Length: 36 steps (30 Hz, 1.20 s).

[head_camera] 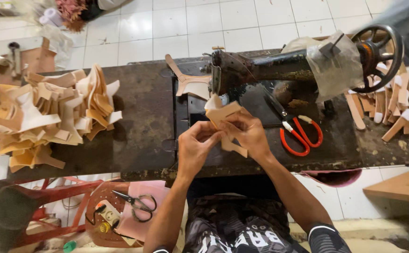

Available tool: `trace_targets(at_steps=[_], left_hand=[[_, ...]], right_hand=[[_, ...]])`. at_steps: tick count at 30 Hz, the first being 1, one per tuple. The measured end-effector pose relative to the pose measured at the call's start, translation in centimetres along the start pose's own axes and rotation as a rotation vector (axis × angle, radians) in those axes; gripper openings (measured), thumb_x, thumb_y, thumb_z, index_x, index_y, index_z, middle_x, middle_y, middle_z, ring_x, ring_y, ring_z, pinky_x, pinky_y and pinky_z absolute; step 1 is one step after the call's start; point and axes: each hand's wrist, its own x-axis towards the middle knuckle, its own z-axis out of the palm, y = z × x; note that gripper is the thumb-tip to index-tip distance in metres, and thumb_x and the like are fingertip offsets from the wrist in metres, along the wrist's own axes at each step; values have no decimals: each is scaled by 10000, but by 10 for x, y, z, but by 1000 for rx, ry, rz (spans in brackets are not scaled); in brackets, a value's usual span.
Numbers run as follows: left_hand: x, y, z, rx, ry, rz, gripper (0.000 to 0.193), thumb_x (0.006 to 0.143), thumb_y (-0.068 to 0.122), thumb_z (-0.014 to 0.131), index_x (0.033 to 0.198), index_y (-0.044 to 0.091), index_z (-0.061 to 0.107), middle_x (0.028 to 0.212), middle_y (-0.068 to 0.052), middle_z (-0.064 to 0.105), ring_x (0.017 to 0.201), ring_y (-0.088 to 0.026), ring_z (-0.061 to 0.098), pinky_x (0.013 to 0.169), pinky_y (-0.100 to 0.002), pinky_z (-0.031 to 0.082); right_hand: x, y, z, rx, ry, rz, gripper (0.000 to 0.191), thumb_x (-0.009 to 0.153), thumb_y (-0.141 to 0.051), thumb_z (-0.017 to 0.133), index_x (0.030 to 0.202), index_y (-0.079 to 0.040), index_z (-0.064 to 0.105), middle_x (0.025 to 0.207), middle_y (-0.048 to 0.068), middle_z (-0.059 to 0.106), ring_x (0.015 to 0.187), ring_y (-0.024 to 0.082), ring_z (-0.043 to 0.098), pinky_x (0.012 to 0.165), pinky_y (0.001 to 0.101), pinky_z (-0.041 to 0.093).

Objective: The person uses a sewing machine to stitch beige shoe parts, aligning them under the needle and cutting threads with scissors. They repeatedly pick up parts, sew them, and trim the thread, placing finished pieces aside.

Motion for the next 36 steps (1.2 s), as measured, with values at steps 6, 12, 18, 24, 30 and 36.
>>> trace_targets(at_steps=[6, 12, 18, 24, 30, 36], left_hand=[[4, -14, -7, -49, -132, -151, 217, 917, 154, 801, 1020, -33, 761, 923, -89, 791, 836, -97, 726, 777, -247, 592], [1, -14, 0, 61, -133, -94, 208, 879, 131, 802, 1023, -11, 751, 897, -49, 795, 804, -97, 729, 755, -245, 588], [-2, -18, -3, -162, -132, -11, 314, 893, 133, 775, 1164, 12, 673, 1075, -9, 733, 1017, -72, 695, 876, -235, 563], [1, -30, -4, -172, 17, -60, 281, 884, 141, 817, 1094, -22, 727, 983, -65, 787, 899, -104, 733, 834, -255, 593], [-5, -27, -3, -99, 20, -21, 285, 884, 136, 810, 1110, -28, 753, 1008, -81, 799, 907, -110, 747, 836, -248, 601], [-6, -20, 1, -147, 4, -5, 400, 896, 141, 756, 1252, -13, 657, 1090, -60, 767, 997, -102, 742, 873, -241, 606]], right_hand=[[-5, 11, -20, -13, -43, 220, 180, 913, -108, 764, 1056, 0, 745, 935, 25, 768, 873, 88, 701, 810, 260, 566], [-13, 37, -19, 137, 38, 290, 206, 905, -94, 796, 1063, 18, 724, 934, 62, 752, 831, 108, 692, 746, 293, 567], [-15, 23, -14, 105, -10, 293, 277, 892, -126, 800, 1131, -3, 734, 988, 56, 764, 881, 107, 701, 788, 295, 582], [-18, -9, -5, 11, -49, 301, 330, 889, -142, 781, 1185, -12, 713, 1074, 53, 754, 974, 123, 710, 860, 303, 582], [-19, -8, -2, 171, 11, 214, 272, 957, -138, 737, 1175, 26, 725, 1114, 85, 765, 1002, 134, 717, 897, 296, 578], [-18, -8, 1, 94, 46, 255, 269, 944, -142, 744, 1163, 14, 731, 1069, 84, 761, 946, 123, 715, 845, 291, 581]])
